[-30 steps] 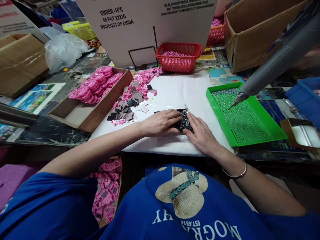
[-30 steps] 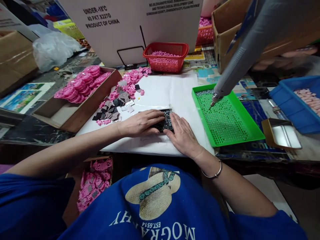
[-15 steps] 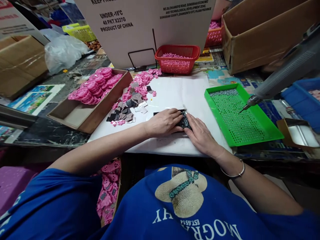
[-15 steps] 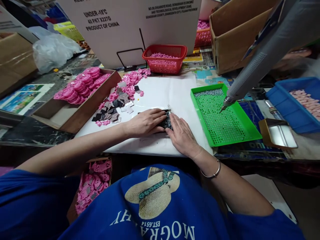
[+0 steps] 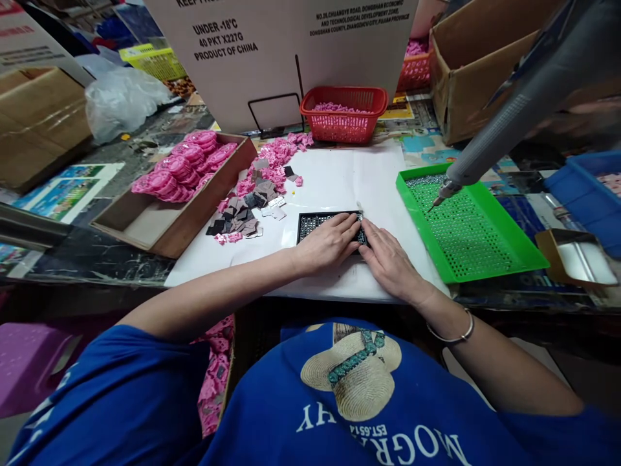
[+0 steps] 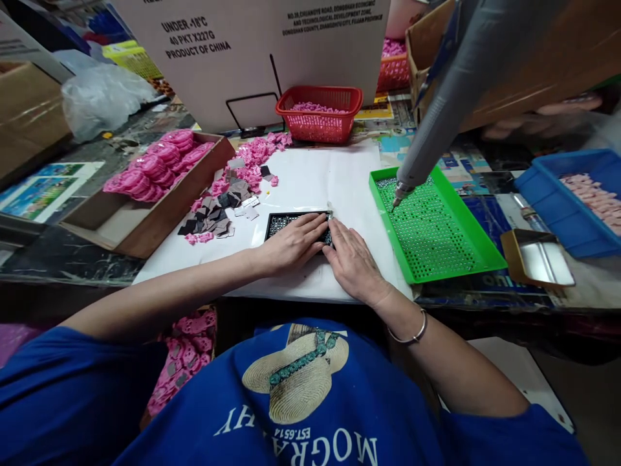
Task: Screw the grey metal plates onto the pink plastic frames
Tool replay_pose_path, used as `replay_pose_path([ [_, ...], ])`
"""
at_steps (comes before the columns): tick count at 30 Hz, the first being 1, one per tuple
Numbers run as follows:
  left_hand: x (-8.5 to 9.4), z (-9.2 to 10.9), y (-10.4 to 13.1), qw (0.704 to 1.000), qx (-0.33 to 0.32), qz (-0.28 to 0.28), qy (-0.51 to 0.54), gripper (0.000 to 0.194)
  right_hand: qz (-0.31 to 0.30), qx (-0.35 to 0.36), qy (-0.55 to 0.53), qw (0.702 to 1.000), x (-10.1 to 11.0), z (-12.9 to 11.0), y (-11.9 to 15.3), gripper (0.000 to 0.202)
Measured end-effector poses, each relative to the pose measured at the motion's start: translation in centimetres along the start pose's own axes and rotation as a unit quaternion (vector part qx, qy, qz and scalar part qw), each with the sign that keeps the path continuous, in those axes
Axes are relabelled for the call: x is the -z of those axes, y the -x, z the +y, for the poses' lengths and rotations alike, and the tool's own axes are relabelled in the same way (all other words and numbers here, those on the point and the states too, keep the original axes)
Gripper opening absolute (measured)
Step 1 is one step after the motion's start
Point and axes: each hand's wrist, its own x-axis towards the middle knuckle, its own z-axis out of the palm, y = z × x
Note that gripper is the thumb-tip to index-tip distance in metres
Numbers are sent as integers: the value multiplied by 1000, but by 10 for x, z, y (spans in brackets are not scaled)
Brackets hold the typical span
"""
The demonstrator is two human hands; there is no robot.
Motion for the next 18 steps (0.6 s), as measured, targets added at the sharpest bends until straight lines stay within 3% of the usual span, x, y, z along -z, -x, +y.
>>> replay_pose_path([
  [5,3,-6,9,996,-68,23,54,43,8,-4,-20,1000,0,1,0,63],
  [9,2,-13,7,992,-55,65,93,42,12,-10,-31,999,0,3,0,63],
  [14,2,-19,2,987,-89,3,132,48,18,-5,-32,999,0,5,0,62],
  [18,14,-24,9,978,-152,-63,127,47,10,-8,-23,1000,1,3,0,63],
])
